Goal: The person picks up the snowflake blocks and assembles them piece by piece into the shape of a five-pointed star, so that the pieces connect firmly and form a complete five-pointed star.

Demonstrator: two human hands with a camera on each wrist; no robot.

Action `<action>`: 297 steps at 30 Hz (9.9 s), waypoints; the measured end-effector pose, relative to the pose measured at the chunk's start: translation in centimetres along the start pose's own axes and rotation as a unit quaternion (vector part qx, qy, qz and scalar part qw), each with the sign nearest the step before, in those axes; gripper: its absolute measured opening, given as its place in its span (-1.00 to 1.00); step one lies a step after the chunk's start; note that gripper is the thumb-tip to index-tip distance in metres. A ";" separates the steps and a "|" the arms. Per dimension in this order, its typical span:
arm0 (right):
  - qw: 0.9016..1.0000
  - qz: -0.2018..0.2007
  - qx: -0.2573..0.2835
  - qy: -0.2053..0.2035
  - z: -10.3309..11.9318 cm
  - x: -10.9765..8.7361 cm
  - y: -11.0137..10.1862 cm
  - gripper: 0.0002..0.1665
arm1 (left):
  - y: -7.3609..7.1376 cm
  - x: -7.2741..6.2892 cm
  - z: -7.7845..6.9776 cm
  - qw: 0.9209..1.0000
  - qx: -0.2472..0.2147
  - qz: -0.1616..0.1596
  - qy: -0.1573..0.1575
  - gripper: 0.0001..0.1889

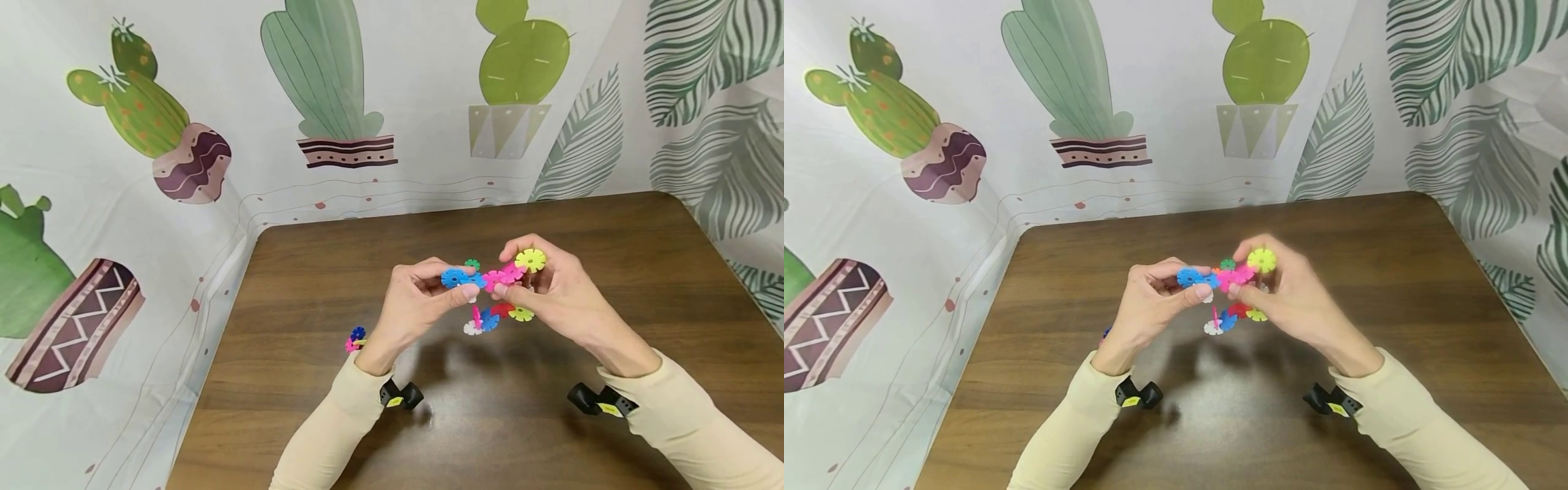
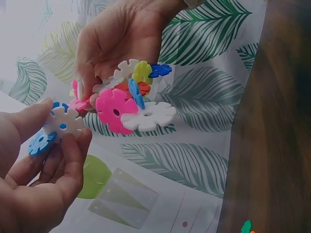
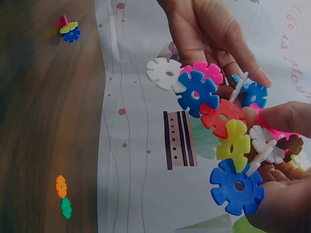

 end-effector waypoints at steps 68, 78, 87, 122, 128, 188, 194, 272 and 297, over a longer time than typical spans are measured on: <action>0.989 -0.045 0.137 0.037 -2.0 -0.3 -4.4 -0.60 | -11.6 -5.0 10.5 0.944 0.287 -0.027 -0.161 -0.63; 0.985 -0.047 0.163 0.028 -1.8 -0.5 -4.8 -0.59 | -4.5 -1.1 10.7 0.903 0.401 0.097 -0.120 -0.53; 0.987 -0.053 0.150 0.039 -1.9 -0.7 -5.0 -0.60 | -1.2 2.8 11.9 0.884 0.438 0.111 -0.118 -0.57; 0.987 -0.054 0.148 0.031 -1.8 -0.8 -5.3 -0.60 | -1.0 7.7 16.0 0.822 0.547 0.012 -0.158 -0.72; 0.986 -0.052 0.158 0.028 -1.7 -0.9 -5.3 -0.60 | -1.6 9.0 19.5 0.842 0.525 0.014 -0.127 -0.70; 0.992 0.027 0.119 0.020 -1.4 -1.1 -2.5 -0.62 | 4.1 0.7 2.6 0.968 -0.013 0.249 -0.006 -0.88; 0.995 0.083 0.053 0.024 -1.4 -1.4 -1.7 -0.63 | 3.9 0.6 2.0 0.961 -0.025 0.277 -0.014 -0.76; 0.994 0.042 0.054 -0.084 2.5 -1.9 -1.3 -0.66 | 1.9 -0.7 -5.3 0.968 0.238 -0.011 0.084 -0.87; 0.992 0.034 0.005 -0.118 2.5 -2.1 -1.0 -0.58 | 2.7 -1.0 -5.0 0.965 0.238 0.031 0.103 -0.93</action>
Point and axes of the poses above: each hand's wrist, its own x-axis towards the middle knuckle, its own y-axis out of the palm, z = x × y, the point moved 10 cm from there along x, towards the middle knuckle, and after that the axes turned 1 degree about -y, right-handed, at the moved point
